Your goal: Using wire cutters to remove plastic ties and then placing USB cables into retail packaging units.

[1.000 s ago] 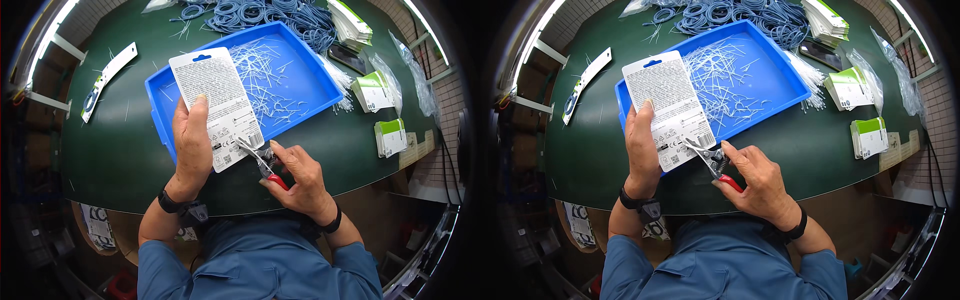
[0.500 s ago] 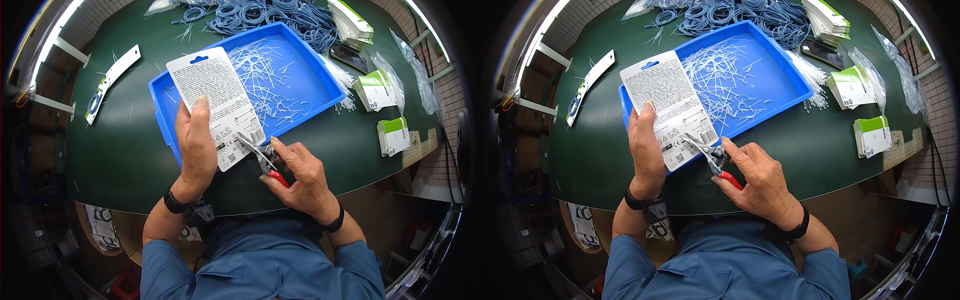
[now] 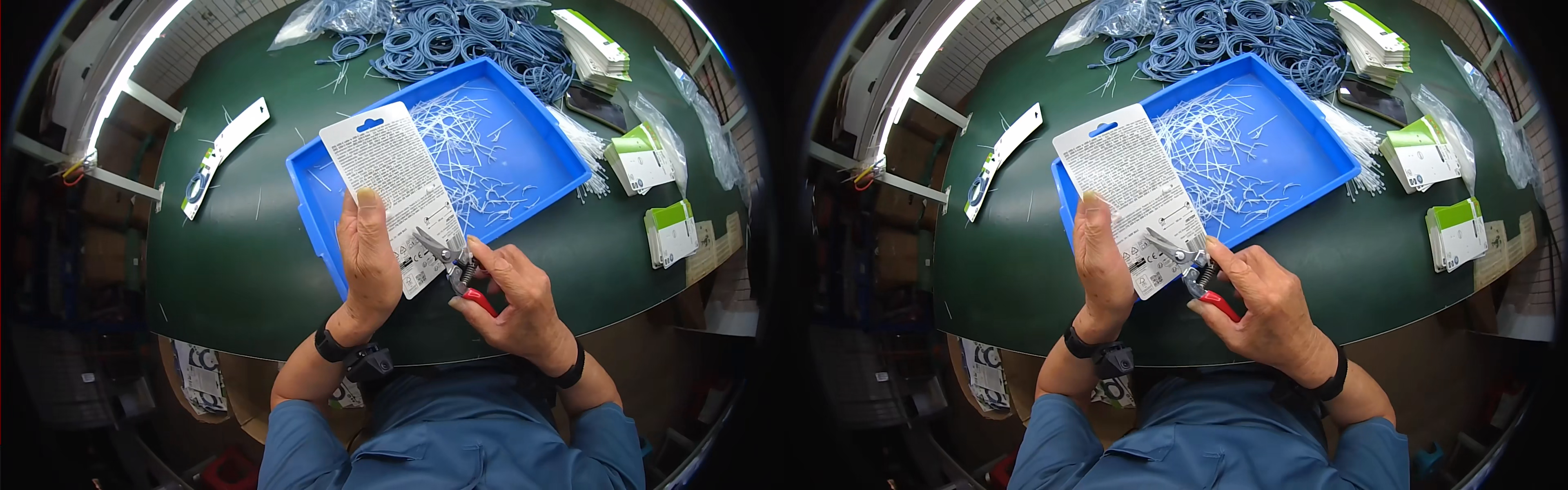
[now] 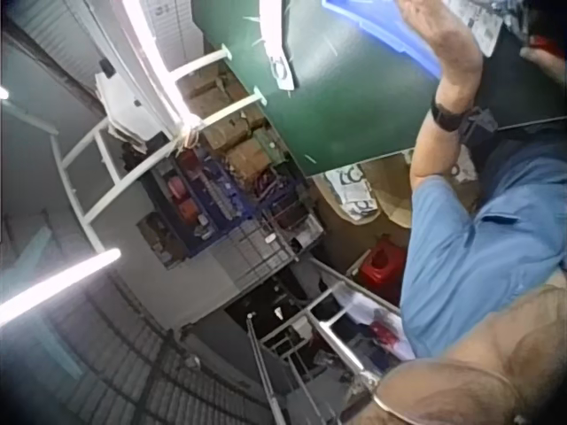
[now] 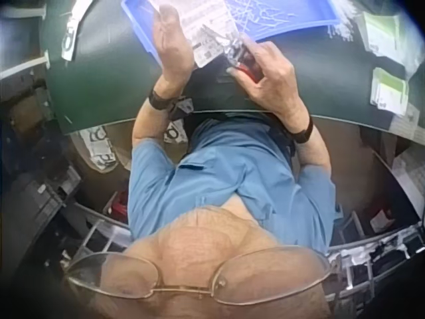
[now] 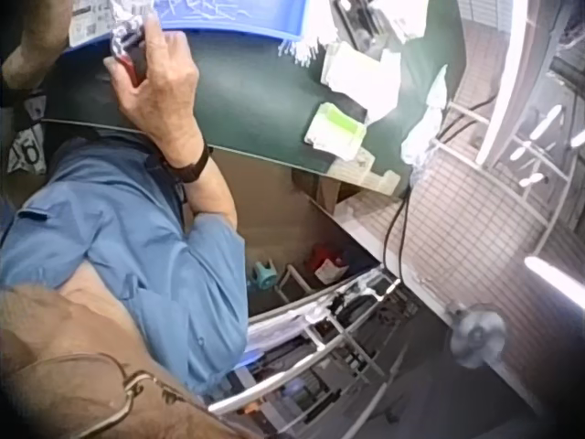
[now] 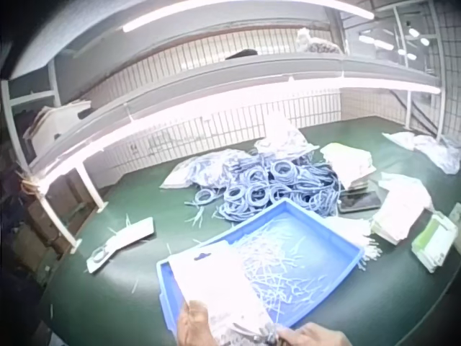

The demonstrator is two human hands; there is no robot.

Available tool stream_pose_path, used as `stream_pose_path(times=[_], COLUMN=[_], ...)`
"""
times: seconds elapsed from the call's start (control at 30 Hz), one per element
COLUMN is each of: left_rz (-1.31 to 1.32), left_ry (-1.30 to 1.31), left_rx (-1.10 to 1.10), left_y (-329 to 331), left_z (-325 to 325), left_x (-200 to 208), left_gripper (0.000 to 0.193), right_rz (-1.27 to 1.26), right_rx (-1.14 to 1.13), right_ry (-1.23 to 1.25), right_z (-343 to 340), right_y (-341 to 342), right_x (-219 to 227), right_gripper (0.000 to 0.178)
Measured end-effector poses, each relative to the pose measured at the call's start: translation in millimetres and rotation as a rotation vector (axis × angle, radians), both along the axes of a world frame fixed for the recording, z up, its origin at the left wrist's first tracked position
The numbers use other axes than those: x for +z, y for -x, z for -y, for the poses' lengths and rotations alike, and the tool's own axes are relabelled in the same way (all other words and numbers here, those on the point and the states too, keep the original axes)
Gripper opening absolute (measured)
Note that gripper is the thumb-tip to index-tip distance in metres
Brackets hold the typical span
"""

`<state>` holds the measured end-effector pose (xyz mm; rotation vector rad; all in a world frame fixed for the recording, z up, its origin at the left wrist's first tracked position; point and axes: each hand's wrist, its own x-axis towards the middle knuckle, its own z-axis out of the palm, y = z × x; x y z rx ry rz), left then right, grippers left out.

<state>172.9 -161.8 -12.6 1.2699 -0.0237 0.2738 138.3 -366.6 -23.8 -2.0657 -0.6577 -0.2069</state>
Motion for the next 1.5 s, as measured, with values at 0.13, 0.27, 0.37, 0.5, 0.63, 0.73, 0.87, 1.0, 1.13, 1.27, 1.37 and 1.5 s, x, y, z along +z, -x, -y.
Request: stream_pose_path(times=[0.13,0.27,0.37,0.5,0.63,0.73,0.87,1.0,1.13,1.27,1.37,1.5], left_rz=[0.027,0.057,0.062,0.061,0.075,0.086,0.088,0.067,0.092,0.019,0.002,-0.081], left_ry=[-0.031,-0.07,-0.091,-0.115,-0.142,-0.148,-0.155,-0.106,0.01,0.0,0.121,0.197], left_rx=[-0.018,-0.034,-0.044,-0.041,-0.032,-0.051,-0.041,-0.054,-0.068,-0.075,-0.122,-0.105], left_y=[1.7,-0.2,0.6,1.7,1.4,0.8,-0.5,-4.0,-17.1,-27.2,-34.3,-36.3], left_z=[4.0,3.2,2.8,5.5,6.4,5.7,4.3,1.2,-13.4,-39.6,-65.0,-80.9], left_x=[2.4,0.6,-0.2,1.4,2.8,1.4,5.0,7.5,3.7,12.5,15.5,27.1], left_gripper=[0.054,0.056,0.055,0.054,0.052,0.051,0.05,0.048,0.043,0.039,0.036,0.033], right_rz=[0.015,0.025,-0.031,-0.197,-0.081,-0.037,-0.042,-0.067,-0.083,-0.023,-0.025,-0.11], right_rx=[-0.003,-0.007,0.028,0.072,0.03,0.011,-0.006,0.002,-0.04,-0.082,-0.068,-0.002], right_ry=[-0.006,-0.07,-0.08,-0.052,-0.063,-0.063,-0.098,-0.125,-0.175,-0.255,-0.27,-0.232], right_z=[-12.0,-17.6,-16.9,-8.8,-9.1,-9.7,-12.9,-12.1,-4.0,5.1,9.2,4.7], right_y=[-7.9,-12.2,-13.7,-13.7,-12.8,-11.7,-9.4,-7.7,-11.4,-33.0,-47.7,-65.0], right_x=[9.5,7.3,8.5,17.0,15.1,10.0,4.4,2.0,8.9,12.7,20.0,30.3], right_gripper=[0.075,0.078,0.073,0.071,0.071,0.071,0.07,0.07,0.07,0.07,0.069,0.067])
